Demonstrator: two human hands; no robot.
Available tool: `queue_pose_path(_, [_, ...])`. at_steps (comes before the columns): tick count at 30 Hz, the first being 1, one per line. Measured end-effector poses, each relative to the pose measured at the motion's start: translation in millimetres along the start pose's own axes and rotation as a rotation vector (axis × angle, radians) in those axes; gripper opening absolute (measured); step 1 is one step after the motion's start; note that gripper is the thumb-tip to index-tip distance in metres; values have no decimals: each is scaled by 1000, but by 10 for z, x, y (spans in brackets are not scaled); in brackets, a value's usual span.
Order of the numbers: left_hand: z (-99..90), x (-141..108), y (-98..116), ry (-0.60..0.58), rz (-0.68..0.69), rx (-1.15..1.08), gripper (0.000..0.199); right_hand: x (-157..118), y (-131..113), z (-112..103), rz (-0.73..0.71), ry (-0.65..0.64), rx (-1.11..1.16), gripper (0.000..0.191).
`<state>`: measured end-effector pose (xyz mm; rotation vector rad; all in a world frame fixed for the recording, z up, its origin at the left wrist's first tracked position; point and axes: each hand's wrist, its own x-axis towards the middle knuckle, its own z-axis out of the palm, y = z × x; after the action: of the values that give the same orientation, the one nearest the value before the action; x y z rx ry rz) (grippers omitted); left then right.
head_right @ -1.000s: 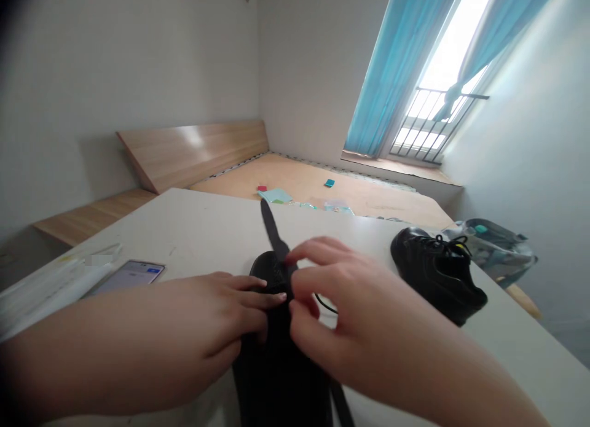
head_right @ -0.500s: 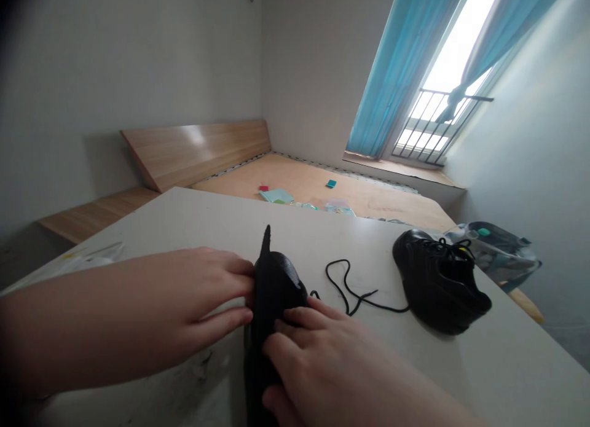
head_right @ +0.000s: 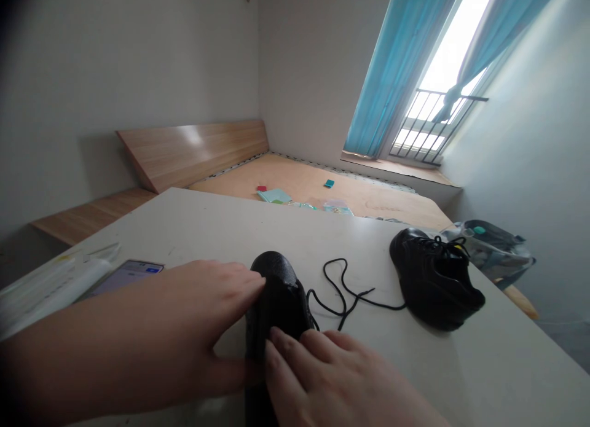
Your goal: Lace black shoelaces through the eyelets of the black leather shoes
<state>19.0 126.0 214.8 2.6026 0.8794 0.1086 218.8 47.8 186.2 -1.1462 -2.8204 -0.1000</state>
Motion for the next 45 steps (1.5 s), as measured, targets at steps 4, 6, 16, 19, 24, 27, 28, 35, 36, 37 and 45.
queue_pose_path(4, [-55,-1,-29,-45,-4,-34,15,82,46,-72,24,21,38,21])
queue_pose_path(6, [-78,-8,-27,-84,23,-112,28,116,54,-105,35,4,62,19])
queue_pose_path(16, [-34,110,-133,-16,-76,91,32,113,39,-100,84,37,-129,38])
queue_pose_path(19, [-83,210,-234,24,-84,26,28,114,75,-79,99,140,-257,40])
queue_pose_path(24, [-147,249,-309,18,-160,-119,30,128,143,-20,367,165,-252,23])
queue_pose_path(27, [-190,194,-331,81,-150,-256,31,165,183,-29,475,37,-101,22])
queue_pose_path(28, [-206,178,-340,110,-123,-311,29,183,201,-46,505,6,-52,23])
queue_pose_path(35, [-246,193,-395,156,-136,-421,28,180,369,-283,633,-97,336,38])
queue_pose_path(36, [-236,198,-392,130,-162,-363,31,154,395,-317,651,-98,388,41])
queue_pose_path(37, [-224,202,-385,104,-185,-301,33,127,423,-346,673,-97,436,43])
queue_pose_path(45, [-77,299,-325,20,-309,60,39,171,674,-330,731,-529,739,39])
